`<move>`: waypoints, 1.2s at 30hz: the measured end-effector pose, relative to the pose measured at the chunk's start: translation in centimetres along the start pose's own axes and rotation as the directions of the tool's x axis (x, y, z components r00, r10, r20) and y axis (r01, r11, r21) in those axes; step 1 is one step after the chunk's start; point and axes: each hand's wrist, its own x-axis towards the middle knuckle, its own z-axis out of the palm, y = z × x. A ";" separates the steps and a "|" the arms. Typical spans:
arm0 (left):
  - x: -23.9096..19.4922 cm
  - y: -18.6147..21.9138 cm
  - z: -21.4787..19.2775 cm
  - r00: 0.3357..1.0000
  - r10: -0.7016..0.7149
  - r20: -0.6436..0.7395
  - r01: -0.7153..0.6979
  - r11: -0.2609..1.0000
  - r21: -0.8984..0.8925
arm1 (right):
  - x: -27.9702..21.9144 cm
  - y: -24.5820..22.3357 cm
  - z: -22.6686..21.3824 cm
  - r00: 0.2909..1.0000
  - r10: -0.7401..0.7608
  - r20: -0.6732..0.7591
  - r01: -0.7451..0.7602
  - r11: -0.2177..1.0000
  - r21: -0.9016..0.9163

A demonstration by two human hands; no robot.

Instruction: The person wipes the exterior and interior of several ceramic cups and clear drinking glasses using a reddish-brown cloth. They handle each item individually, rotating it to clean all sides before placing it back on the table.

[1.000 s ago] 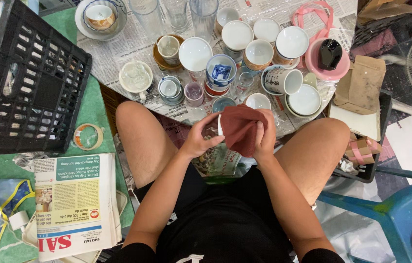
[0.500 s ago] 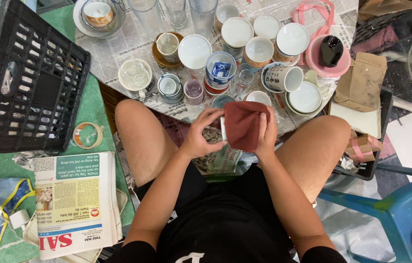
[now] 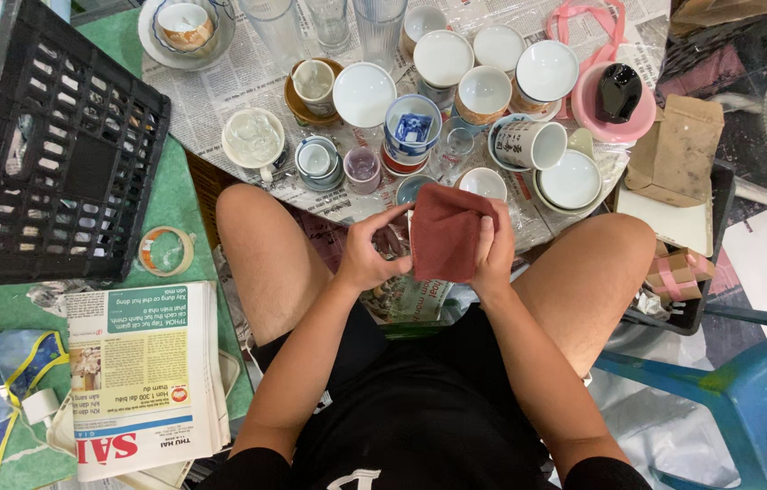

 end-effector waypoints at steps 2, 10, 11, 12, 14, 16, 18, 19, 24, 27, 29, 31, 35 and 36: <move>-0.1 -1.4 0.0 0.999 -0.041 0.004 0.041 0.999 -0.033 | 0.0 -0.3 0.0 0.998 -0.063 0.008 0.063 0.998 -0.006; -0.7 -13.1 0.8 0.993 -0.117 0.005 0.115 0.962 -0.246 | 0.2 -1.3 -0.1 0.953 -0.293 0.069 0.300 0.947 -0.113; -0.6 -14.6 0.9 0.986 -0.164 -0.030 0.155 0.966 -0.207 | 0.2 -1.5 -0.1 0.946 -0.313 0.078 0.321 0.939 -0.125; -0.8 -16.0 0.9 0.975 -0.211 -0.067 0.197 0.966 -0.169 | 0.2 -1.6 -0.1 0.939 -0.332 0.089 0.341 0.930 -0.138; -1.2 -17.6 0.7 0.927 -0.355 0.125 0.375 0.841 -0.390 | 0.2 -2.0 -0.2 0.933 -0.345 0.102 0.358 0.922 -0.147; -1.3 -17.9 0.7 0.915 -0.334 0.227 0.404 0.748 -0.527 | 0.4 -2.2 -0.2 0.928 -0.358 0.107 0.370 0.919 -0.135; -1.1 -17.1 1.0 0.956 -0.202 0.213 0.292 0.726 -0.623 | 0.6 -2.2 -0.2 0.925 -0.366 0.101 0.375 0.921 -0.105; -1.0 -16.2 1.0 0.963 -0.179 0.203 0.266 0.756 -0.598 | 0.7 -2.1 -0.2 0.928 -0.360 0.100 0.370 0.922 -0.111; -0.3 -9.9 1.3 0.982 -0.128 0.142 0.182 0.854 -0.487 | 0.8 -1.6 -0.5 0.960 -0.271 0.065 0.273 0.961 -0.038; -0.4 -6.0 1.3 0.992 -0.076 0.104 0.116 0.883 -0.455 | 0.7 -0.9 -0.6 0.980 -0.191 0.051 0.193 0.980 -0.038; -0.3 -3.9 1.1 0.996 -0.023 0.091 0.053 0.937 -0.345 | 0.7 -0.5 -0.7 0.988 -0.149 0.041 0.149 0.989 0.001; -0.2 -2.4 0.9 0.997 0.043 0.070 -0.026 0.975 -0.222 | 0.7 -0.2 -0.7 0.991 -0.129 0.038 0.128 0.992 0.017; -0.3 -1.7 0.7 0.995 0.091 0.032 -0.089 0.994 -0.069 | 0.8 -0.5 -0.6 0.991 -0.124 0.042 0.124 0.992 0.007; -0.3 -1.9 0.7 0.997 0.078 0.026 -0.076 0.995 -0.060 | 0.9 -0.8 -0.6 0.992 -0.122 0.041 0.122 0.993 0.006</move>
